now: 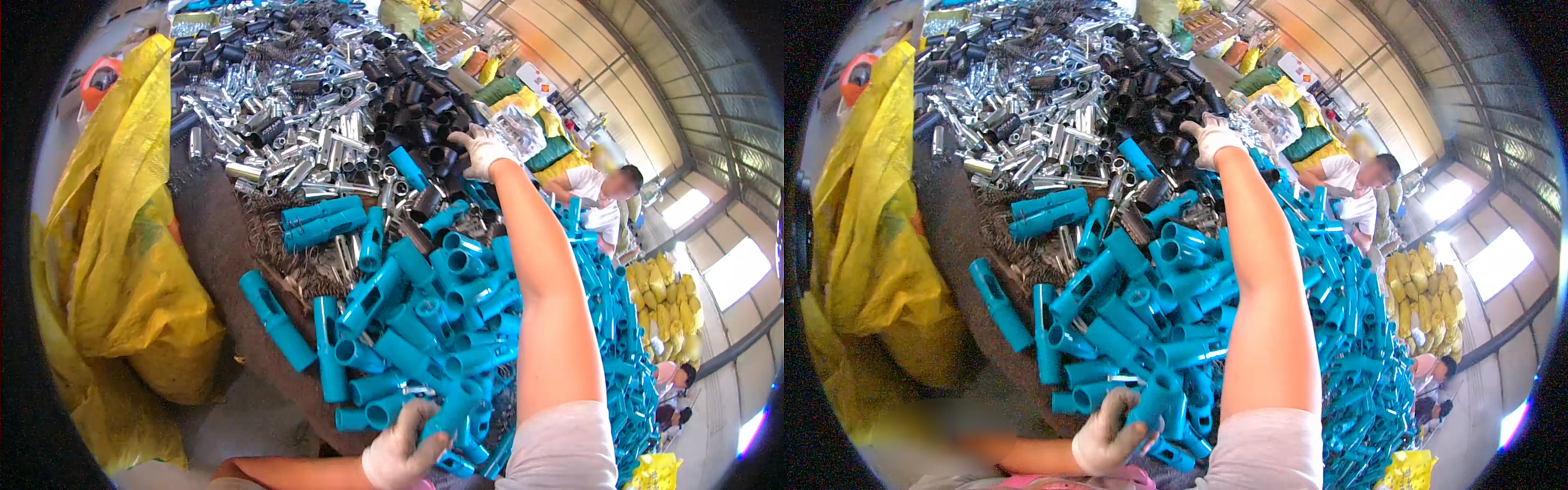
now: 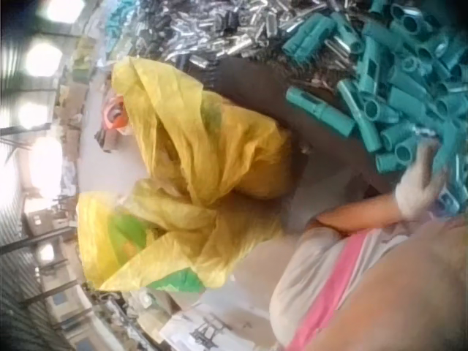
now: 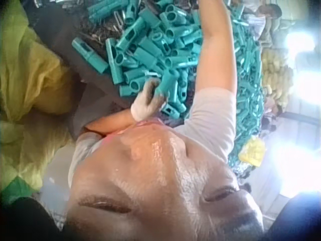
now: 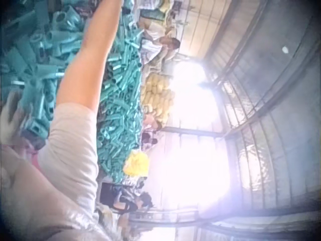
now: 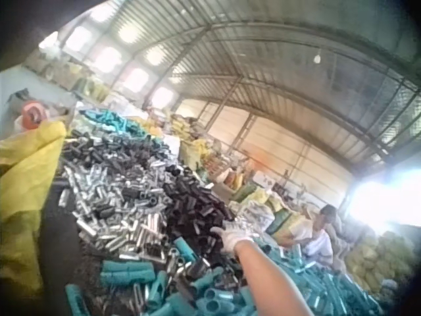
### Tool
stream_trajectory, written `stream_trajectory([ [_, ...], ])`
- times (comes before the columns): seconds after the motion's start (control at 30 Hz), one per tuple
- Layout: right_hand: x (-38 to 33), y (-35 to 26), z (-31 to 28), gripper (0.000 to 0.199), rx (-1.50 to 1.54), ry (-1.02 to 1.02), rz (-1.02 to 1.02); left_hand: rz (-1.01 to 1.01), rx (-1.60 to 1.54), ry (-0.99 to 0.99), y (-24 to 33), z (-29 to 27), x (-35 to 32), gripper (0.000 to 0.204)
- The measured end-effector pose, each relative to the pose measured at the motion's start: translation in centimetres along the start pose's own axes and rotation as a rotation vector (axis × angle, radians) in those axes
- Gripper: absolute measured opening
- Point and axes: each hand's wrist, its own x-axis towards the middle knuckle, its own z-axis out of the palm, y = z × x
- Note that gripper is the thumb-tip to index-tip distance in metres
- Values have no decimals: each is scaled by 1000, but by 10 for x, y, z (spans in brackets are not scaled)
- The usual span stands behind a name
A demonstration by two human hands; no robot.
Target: The user is manually assembling teal plastic pipe connectors by inserting metal pins or springs into them.
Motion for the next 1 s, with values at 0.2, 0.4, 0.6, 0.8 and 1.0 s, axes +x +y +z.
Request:
stream_trajectory([
  [0.2, 33, 8, -3, 76, -73, -128, -92, -509, 249, 69, 16, 0, -5, 39],
  [0.4, 4, 11, 14, 63, -5, -163, -7, 105, 305, 2, 4, -12, -1, 26],
  [0.6, -65, 11, -21, 50, 12, -162, 30, -4, -177, -6, -8, -6, -4, 34],
  [0.8, -261, -31, -69, 42, 334, 348, 161, 112, -181, 130, -5, 2, 5, 31],
  [1.0, -448, -84, 2, 53, 585, 180, 406, 182, -469, 146, 6, 11, 12, 42],
])
